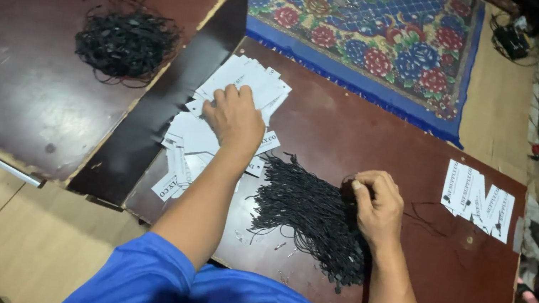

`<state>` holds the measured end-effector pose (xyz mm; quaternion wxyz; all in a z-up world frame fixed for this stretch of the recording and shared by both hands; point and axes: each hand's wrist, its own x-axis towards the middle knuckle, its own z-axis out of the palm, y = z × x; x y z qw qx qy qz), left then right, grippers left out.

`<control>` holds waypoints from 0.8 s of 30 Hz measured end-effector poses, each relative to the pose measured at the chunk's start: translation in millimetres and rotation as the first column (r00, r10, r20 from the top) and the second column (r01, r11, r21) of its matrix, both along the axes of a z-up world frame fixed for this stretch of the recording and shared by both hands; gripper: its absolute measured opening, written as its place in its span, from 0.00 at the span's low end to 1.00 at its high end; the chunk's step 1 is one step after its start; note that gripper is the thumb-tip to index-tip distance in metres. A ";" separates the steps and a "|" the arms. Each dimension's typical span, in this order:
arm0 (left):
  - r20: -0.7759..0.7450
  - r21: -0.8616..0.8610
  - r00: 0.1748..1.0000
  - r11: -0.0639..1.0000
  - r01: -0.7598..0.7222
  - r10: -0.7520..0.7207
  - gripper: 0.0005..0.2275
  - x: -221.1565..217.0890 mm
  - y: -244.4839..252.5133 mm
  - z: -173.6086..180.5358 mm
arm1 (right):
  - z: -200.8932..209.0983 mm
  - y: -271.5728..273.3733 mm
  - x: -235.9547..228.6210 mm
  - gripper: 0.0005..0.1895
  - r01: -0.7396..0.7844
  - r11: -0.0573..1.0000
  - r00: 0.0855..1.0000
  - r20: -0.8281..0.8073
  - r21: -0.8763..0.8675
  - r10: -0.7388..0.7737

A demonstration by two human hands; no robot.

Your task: The person sits at a low table and repeatedly picks up white paper tags and black cords. They thread the cord through the hole in each tag and place the assembled unit on a growing pile to the right. The process continues for the duration of the clip.

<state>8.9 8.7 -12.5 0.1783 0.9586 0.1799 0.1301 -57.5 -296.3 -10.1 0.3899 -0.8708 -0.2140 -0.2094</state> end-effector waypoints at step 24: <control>0.350 0.011 0.937 1.000 0.012 -0.015 0.06 -6.6 -4.8 -0.4 | -2.7 -1.0 0.9 0.03 -0.014 0.999 1.000 0.018 0.034 0.013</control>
